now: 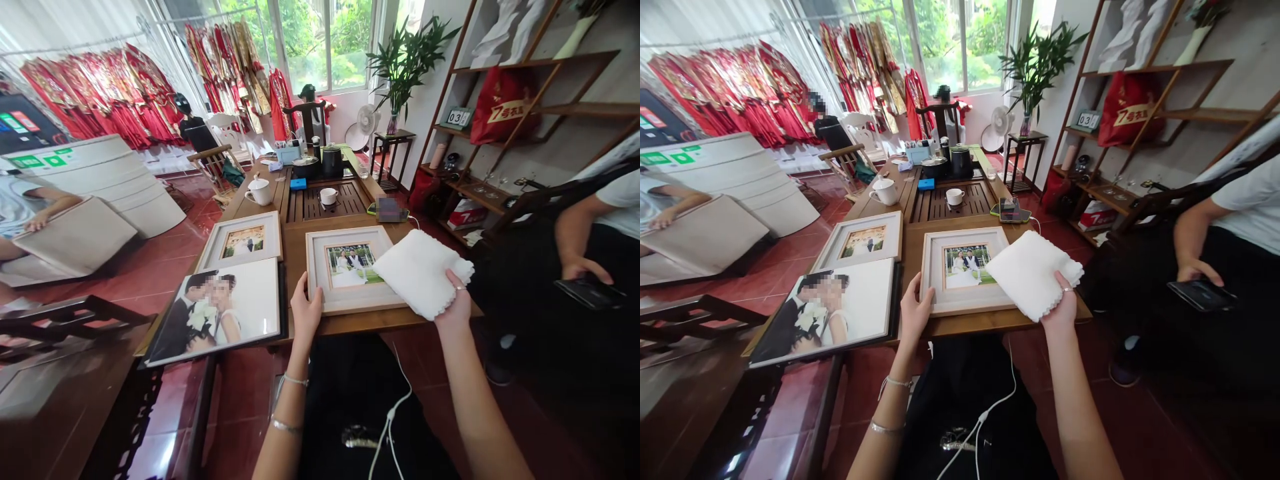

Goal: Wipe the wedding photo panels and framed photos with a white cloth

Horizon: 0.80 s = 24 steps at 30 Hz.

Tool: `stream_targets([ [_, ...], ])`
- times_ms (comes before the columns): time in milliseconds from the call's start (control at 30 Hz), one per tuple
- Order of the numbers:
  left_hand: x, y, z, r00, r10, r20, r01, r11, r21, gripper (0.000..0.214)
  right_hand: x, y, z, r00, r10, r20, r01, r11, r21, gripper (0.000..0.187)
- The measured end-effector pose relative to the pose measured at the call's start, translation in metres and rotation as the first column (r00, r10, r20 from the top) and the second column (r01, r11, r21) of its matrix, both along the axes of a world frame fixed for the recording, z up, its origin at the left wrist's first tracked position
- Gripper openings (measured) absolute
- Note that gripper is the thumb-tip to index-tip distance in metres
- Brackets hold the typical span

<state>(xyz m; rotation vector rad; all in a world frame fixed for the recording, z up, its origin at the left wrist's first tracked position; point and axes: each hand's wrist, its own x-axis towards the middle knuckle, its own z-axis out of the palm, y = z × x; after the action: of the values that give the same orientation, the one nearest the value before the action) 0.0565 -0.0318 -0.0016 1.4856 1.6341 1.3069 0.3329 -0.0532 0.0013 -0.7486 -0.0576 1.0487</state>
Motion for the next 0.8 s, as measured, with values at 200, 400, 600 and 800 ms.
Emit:
stream_targets([
  [200,0.001,0.003,-0.005,0.999,-0.023,0.023,0.023,1.000,0.014,0.051,0.000,-0.001,0.003,1.000,-0.022,-0.002,0.022,0.999,0.027,0.028],
  [400,0.001,0.004,-0.007,0.999,-0.038,0.036,0.038,0.999,0.022,0.052,0.001,0.000,0.003,1.000,-0.028,0.000,0.028,1.000,0.000,0.027],
  [600,-0.001,0.005,-0.008,0.999,-0.037,0.035,0.036,0.999,0.039,0.052,0.003,0.001,-0.003,1.000,-0.010,0.019,0.010,1.000,0.004,0.028],
  [800,-0.002,0.006,-0.015,0.998,-0.040,0.053,0.036,0.997,0.070,0.051,0.008,0.003,-0.011,0.995,-0.015,0.094,0.014,1.000,0.005,0.026],
])
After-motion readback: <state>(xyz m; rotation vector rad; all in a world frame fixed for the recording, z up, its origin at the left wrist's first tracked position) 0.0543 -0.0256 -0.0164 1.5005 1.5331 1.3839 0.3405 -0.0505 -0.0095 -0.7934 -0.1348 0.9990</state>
